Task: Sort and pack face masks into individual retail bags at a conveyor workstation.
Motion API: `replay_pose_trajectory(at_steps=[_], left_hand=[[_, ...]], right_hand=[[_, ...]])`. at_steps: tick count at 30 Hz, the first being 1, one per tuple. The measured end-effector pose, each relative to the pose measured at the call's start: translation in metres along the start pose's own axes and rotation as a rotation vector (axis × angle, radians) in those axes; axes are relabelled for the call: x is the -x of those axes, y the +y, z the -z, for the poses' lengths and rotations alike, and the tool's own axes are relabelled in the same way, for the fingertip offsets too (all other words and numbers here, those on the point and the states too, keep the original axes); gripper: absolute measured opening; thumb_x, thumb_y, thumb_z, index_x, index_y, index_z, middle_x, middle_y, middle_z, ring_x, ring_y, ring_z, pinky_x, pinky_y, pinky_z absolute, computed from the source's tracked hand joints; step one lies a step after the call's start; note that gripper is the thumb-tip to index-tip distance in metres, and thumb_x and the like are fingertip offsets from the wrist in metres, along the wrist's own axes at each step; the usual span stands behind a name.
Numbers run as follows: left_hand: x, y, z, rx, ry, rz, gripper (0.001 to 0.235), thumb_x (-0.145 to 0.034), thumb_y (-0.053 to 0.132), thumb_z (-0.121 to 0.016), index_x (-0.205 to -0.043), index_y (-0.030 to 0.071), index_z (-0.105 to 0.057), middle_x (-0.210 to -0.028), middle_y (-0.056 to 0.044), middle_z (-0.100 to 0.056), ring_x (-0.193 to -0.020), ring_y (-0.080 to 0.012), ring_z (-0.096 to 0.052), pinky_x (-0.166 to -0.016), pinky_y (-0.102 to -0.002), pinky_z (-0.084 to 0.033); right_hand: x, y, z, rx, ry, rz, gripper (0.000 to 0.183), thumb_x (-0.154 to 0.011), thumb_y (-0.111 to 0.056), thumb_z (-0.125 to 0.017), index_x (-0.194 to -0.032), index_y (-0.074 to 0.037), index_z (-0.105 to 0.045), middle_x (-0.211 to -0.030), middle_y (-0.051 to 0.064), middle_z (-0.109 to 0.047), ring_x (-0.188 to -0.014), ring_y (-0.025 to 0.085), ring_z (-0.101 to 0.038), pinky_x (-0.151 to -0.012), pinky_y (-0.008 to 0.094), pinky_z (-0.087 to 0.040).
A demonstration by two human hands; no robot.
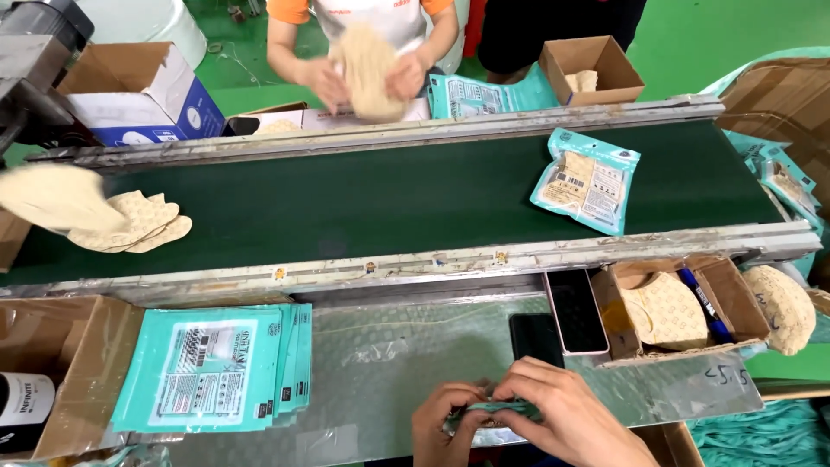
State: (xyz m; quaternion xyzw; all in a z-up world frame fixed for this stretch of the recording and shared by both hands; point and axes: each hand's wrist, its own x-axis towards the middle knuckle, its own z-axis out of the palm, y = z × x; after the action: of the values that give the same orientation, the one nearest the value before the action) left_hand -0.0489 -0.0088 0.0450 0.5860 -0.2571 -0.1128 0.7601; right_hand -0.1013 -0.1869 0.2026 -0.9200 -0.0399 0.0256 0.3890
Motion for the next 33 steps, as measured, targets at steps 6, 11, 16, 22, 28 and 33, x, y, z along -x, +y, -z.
replay_pose_trajectory(at_steps=[6,11,16,22,28,33], left_hand=[[-0.005,0.004,-0.008,-0.267,0.063,-0.327,0.018,-0.082,-0.001,-0.082,-0.094,0.000,-0.068,-0.094,-0.013,-0.075,-0.091,-0.0259,-0.076,-0.086,-0.037,-0.062],[-0.008,0.014,-0.007,-0.258,0.035,-0.327,0.019,-0.082,0.000,-0.082,-0.094,0.000,-0.068,-0.094,-0.014,-0.074,-0.090,-0.0279,-0.076,-0.084,-0.037,-0.061],[-0.008,0.028,-0.005,-0.255,-0.048,-0.217,0.024,-0.078,0.000,-0.084,-0.095,-0.001,-0.068,-0.098,-0.016,-0.072,-0.092,-0.0302,-0.074,-0.083,-0.037,-0.058],[-0.008,0.032,-0.005,-0.274,0.045,-0.391,0.017,-0.080,-0.002,-0.079,-0.094,0.000,-0.068,-0.094,-0.013,-0.071,-0.087,-0.0275,-0.072,-0.085,-0.038,-0.061],[-0.008,0.037,-0.003,-0.282,0.073,-0.391,0.015,-0.081,-0.003,-0.079,-0.093,0.000,-0.069,-0.091,-0.014,-0.071,-0.083,-0.0275,-0.071,-0.076,-0.035,-0.058],[-0.012,0.044,0.002,-0.173,-0.018,-0.326,0.014,-0.083,-0.004,-0.077,-0.093,0.000,-0.067,-0.095,-0.014,-0.070,-0.085,-0.0269,-0.070,-0.080,-0.037,-0.058]], right_hand=[[0.001,0.003,-0.003,0.031,0.050,0.082,0.021,-0.078,-0.013,-0.083,-0.093,-0.002,-0.072,-0.087,0.008,-0.068,-0.086,0.026,-0.068,-0.069,0.038,-0.055],[0.004,0.010,-0.003,-0.001,0.067,0.140,0.020,-0.080,-0.011,-0.081,-0.095,-0.002,-0.072,-0.088,0.008,-0.068,-0.084,0.026,-0.068,-0.069,0.036,-0.055],[0.006,0.006,0.000,0.036,0.061,0.127,0.020,-0.080,-0.012,-0.081,-0.095,-0.003,-0.072,-0.089,0.008,-0.068,-0.085,0.025,-0.068,-0.069,0.037,-0.055],[0.003,-0.006,0.005,0.026,0.009,0.104,0.021,-0.080,-0.012,-0.080,-0.096,-0.003,-0.069,-0.091,0.008,-0.066,-0.088,0.026,-0.067,-0.068,0.038,-0.054],[0.007,0.006,0.001,0.063,0.041,0.164,0.017,-0.082,-0.012,-0.079,-0.094,-0.004,-0.068,-0.090,0.007,-0.067,-0.087,0.027,-0.066,-0.069,0.039,-0.055],[0.008,0.004,0.003,0.069,0.042,0.170,0.018,-0.081,-0.013,-0.079,-0.094,-0.004,-0.070,-0.090,0.007,-0.068,-0.087,0.028,-0.066,-0.069,0.039,-0.055]])
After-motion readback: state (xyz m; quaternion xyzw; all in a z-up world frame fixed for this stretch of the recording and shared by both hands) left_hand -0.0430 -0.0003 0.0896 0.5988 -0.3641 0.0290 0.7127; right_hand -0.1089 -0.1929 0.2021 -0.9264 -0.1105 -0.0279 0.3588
